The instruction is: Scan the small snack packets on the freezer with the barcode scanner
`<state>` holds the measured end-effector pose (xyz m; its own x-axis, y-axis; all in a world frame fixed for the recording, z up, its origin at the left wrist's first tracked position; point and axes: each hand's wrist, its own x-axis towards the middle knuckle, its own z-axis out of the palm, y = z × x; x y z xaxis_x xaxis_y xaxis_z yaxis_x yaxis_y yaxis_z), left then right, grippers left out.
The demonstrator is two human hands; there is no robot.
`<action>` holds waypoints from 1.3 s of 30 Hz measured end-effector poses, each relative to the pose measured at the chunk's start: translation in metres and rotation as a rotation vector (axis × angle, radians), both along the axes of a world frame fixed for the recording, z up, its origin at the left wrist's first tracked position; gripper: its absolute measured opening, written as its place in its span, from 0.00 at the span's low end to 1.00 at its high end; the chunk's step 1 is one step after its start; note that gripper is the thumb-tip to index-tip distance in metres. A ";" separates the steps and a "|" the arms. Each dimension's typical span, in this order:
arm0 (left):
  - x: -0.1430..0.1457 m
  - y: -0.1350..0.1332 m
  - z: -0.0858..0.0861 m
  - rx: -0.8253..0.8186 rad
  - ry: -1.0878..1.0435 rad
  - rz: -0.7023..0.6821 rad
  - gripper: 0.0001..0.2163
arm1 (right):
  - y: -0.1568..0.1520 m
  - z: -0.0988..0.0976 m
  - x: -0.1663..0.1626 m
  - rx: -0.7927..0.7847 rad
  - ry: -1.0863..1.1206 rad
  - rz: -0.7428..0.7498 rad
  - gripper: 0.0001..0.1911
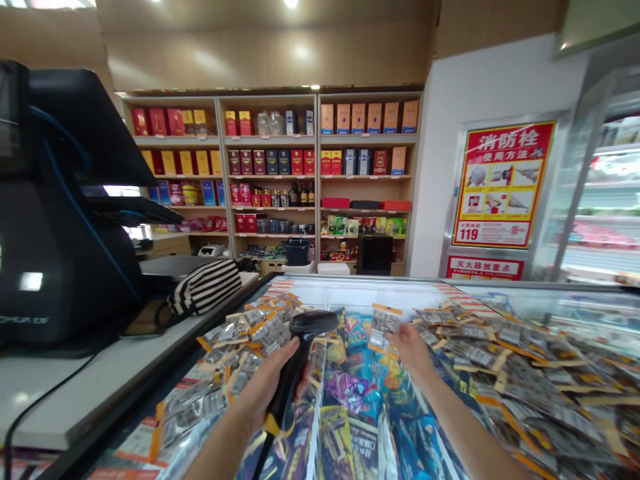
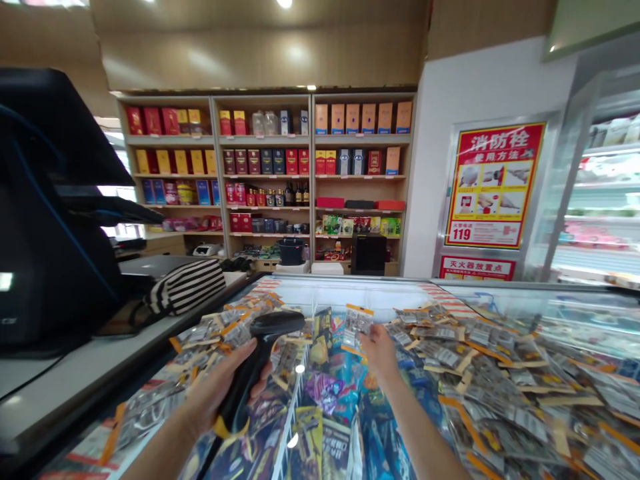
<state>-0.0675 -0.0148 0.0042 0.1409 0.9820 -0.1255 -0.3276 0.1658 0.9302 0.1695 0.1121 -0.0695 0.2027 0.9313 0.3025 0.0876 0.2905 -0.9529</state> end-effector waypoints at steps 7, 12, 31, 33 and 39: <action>-0.004 -0.015 0.000 -0.035 -0.068 -0.096 0.16 | -0.001 -0.001 -0.017 -0.002 0.043 0.101 0.09; -0.001 -0.031 0.004 -0.069 -0.006 -0.027 0.15 | -0.002 0.000 -0.026 0.021 0.020 0.137 0.07; -0.008 -0.053 0.014 0.081 0.042 0.106 0.15 | -0.011 -0.010 -0.026 0.032 -0.083 0.041 0.09; -0.017 -0.053 0.013 0.076 0.075 0.180 0.15 | -0.009 -0.012 -0.033 0.011 -0.136 -0.009 0.10; -0.054 -0.055 0.004 -0.010 0.152 0.315 0.16 | -0.006 -0.008 -0.073 0.004 -0.411 -0.125 0.22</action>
